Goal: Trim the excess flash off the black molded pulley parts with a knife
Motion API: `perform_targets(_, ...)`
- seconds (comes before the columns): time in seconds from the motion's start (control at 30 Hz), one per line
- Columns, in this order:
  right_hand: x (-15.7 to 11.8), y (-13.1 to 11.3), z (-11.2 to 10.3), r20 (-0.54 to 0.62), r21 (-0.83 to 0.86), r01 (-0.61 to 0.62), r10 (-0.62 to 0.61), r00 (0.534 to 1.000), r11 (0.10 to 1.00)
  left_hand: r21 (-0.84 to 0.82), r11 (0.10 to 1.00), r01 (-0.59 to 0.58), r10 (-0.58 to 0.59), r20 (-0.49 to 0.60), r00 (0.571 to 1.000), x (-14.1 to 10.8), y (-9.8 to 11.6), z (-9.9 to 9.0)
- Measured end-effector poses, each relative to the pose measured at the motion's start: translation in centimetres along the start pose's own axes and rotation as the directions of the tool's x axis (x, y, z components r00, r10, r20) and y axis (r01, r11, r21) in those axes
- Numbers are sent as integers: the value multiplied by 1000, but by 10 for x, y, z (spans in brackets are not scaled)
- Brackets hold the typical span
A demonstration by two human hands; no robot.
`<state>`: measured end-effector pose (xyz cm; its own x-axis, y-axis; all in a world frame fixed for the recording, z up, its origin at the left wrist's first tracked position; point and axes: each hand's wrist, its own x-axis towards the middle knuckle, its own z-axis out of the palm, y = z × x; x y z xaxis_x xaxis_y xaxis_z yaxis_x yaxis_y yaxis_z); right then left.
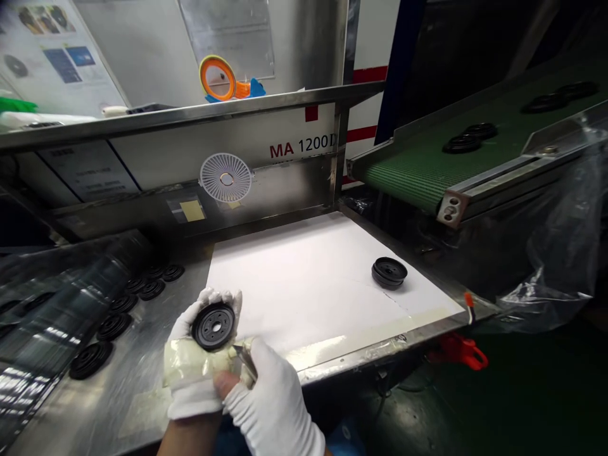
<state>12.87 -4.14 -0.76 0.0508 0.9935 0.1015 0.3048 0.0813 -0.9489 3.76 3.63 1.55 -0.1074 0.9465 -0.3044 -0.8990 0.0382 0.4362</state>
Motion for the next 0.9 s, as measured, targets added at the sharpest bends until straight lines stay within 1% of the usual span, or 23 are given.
perform_targets(0.07,1,-1,-4,44,46,-48,46,998,998,22,1000,-22,22,-11,1000,-4,-6,5)
perform_targets(0.1,3,-2,-8,50,54,-69,66,997,996,17,1000,-8,9,-23,1000,-5,-8,7)
perform_targets(0.13,5,-1,-14,39,56,-80,78,996,995,0,1000,20,-20,-38,999,-6,-10,10)
perform_targets(0.17,7,1,-21,1,57,-88,88,996,994,-26,998,60,-61,-55,997,-6,-11,12)
perform_targets(0.2,10,4,-30,-76,61,-96,101,992,993,-60,993,106,-110,-72,991,-6,-11,14)
perform_targets(0.23,13,8,-39,-180,65,-106,116,977,992,-96,985,143,-151,-86,985,-5,-10,15)
perform_targets(0.3,18,18,-55,-378,58,-130,142,915,990,-161,967,199,-217,-102,971,-5,-7,17)
perform_targets(0.33,20,24,-61,-433,37,-147,148,889,989,-184,958,222,-243,-103,964,-6,-5,17)
perform_targets(0.37,21,30,-64,-445,0,-160,144,884,987,-195,951,240,-264,-105,959,-7,-3,17)
perform_targets(0.43,18,38,-64,-360,-100,-153,107,927,983,-188,948,257,-281,-114,953,-11,-2,17)
perform_targets(0.5,13,42,-57,-251,-176,-95,49,967,980,-153,956,249,-266,-108,958,-15,-2,19)
perform_targets(0.57,8,42,-51,-191,-198,-38,0,982,979,-121,961,247,-256,-69,964,-18,-4,21)
perform_targets(0.6,6,41,-49,-175,-189,-37,3,985,981,-109,961,253,-259,-44,965,-19,-4,21)
perform_targets(0.63,6,39,-47,-151,-163,-57,32,988,985,-100,961,259,-263,-26,965,-19,-5,22)
perform_targets(0.7,6,35,-46,-49,-26,-163,162,986,986,-84,960,269,-271,-15,963,-19,-4,21)
perform_targets(0.73,6,33,-46,37,87,-239,237,971,967,-77,960,269,-271,-16,962,-19,-4,20)
perform_targets(0.8,4,31,-45,201,317,-381,332,922,868,-65,960,271,-271,-4,962,-17,-3,17)
perform_targets(0.83,1,30,-43,239,394,-426,357,903,814,-60,959,276,-275,12,961,-16,-3,15)
perform_targets(0.87,-4,30,-42,237,435,-450,383,893,780,-55,957,285,-283,34,958,-15,-3,14)
perform_targets(0.9,-10,30,-40,205,439,-461,413,887,772,-50,953,298,-296,53,954,-14,-3,13)
